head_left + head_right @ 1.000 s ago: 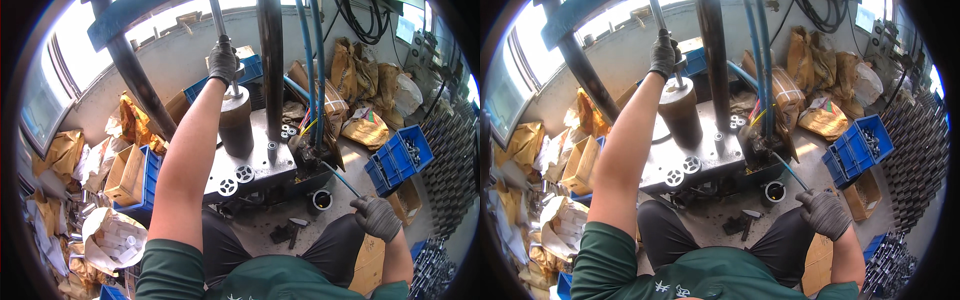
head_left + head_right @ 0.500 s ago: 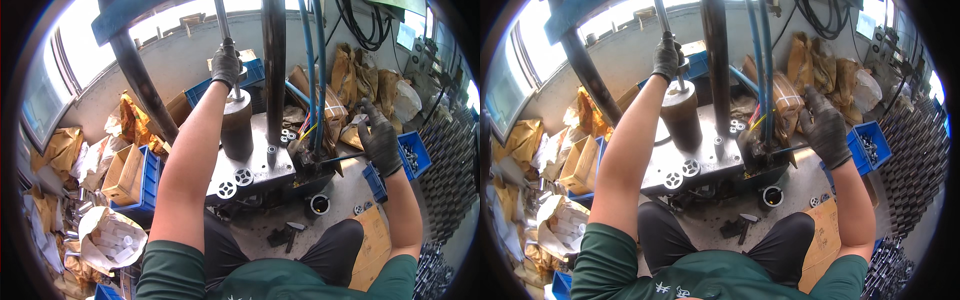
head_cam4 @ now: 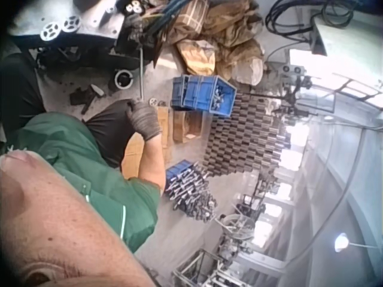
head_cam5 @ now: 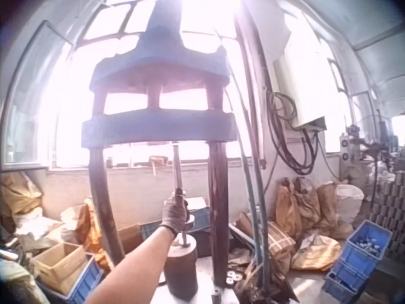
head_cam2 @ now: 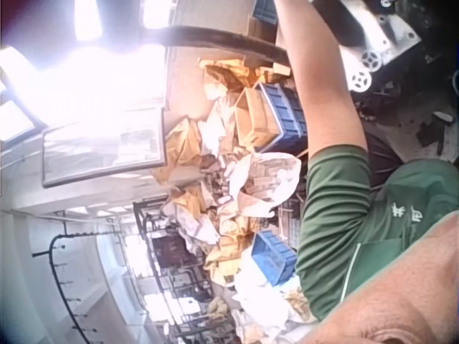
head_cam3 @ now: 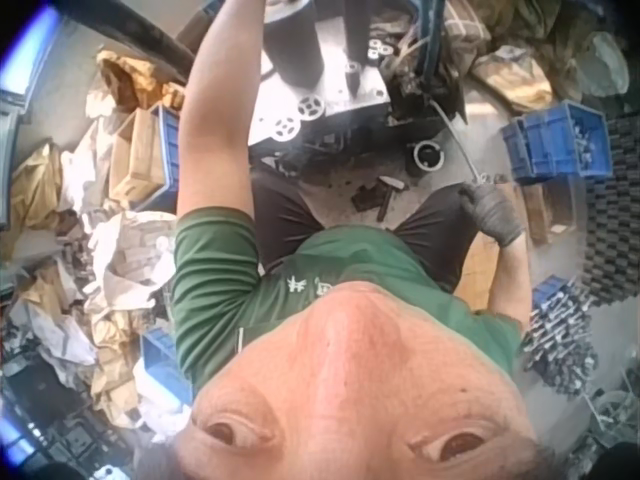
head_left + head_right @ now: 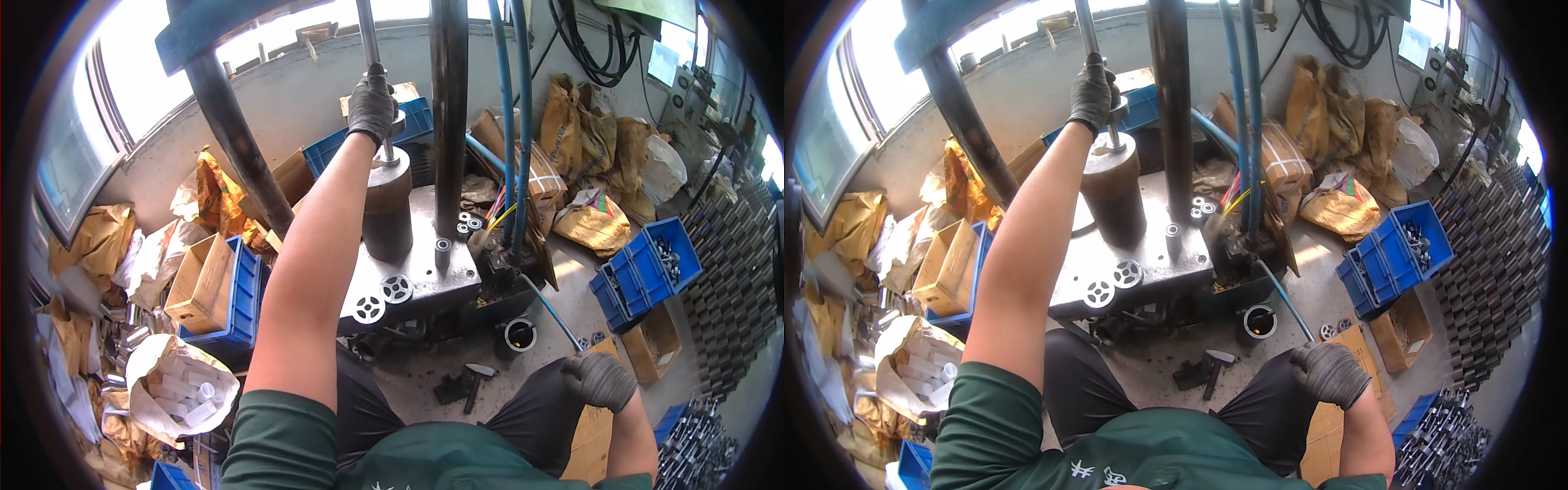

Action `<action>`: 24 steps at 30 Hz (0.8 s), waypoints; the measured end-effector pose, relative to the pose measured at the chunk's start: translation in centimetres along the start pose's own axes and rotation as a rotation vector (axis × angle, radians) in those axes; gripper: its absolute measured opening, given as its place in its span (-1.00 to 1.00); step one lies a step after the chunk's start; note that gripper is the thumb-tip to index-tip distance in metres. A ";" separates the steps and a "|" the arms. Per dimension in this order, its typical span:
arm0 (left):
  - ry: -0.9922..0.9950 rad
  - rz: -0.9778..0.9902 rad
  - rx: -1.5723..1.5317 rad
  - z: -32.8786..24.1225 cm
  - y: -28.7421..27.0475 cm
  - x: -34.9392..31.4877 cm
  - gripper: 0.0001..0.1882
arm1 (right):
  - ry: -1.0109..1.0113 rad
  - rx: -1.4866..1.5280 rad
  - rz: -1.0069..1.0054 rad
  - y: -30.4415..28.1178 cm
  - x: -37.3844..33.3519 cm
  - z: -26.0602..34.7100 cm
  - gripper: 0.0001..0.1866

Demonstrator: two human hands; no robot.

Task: Operating a vertical press machine to assemble or stamp metal components.

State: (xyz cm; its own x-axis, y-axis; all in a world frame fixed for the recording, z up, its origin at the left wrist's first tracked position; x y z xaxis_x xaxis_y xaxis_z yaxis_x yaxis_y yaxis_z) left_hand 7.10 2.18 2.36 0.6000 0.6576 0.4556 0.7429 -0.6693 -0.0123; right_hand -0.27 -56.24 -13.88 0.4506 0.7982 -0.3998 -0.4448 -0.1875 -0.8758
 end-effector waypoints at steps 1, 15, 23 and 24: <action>0.013 -0.002 0.002 0.0 0.0 0.0 -0.20 | -0.017 -0.002 -0.036 -0.6 0.1 0.1 -0.61; 0.026 -0.024 -0.054 0.5 0.0 -0.1 -0.32 | -0.065 -0.027 -0.070 -2.6 0.4 0.3 -0.58; -0.017 -0.016 0.073 0.4 -0.3 -0.3 -0.20 | -0.097 -0.019 -0.141 -2.6 0.4 0.4 -0.63; -0.026 -0.020 0.075 0.4 -0.2 -0.3 -0.19 | -0.111 0.002 -0.202 -2.8 0.4 0.4 -0.64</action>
State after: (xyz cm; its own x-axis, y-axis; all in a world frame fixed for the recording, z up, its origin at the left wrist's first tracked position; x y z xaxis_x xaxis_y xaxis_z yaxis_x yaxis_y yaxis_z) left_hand 6.90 2.32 1.85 0.5912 0.6801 0.4335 0.7745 -0.6287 -0.0699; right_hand 0.81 -55.18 -11.47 0.4429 0.8774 -0.1844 -0.3559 -0.0168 -0.9344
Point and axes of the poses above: each hand's wrist, its own x-axis towards the middle knuckle, its own y-axis out of the palm, z = x × y, the point moved 2 cm from there along x, towards the middle knuckle, and after that the axes turned 6 degrees about z, right-handed, at the moved point
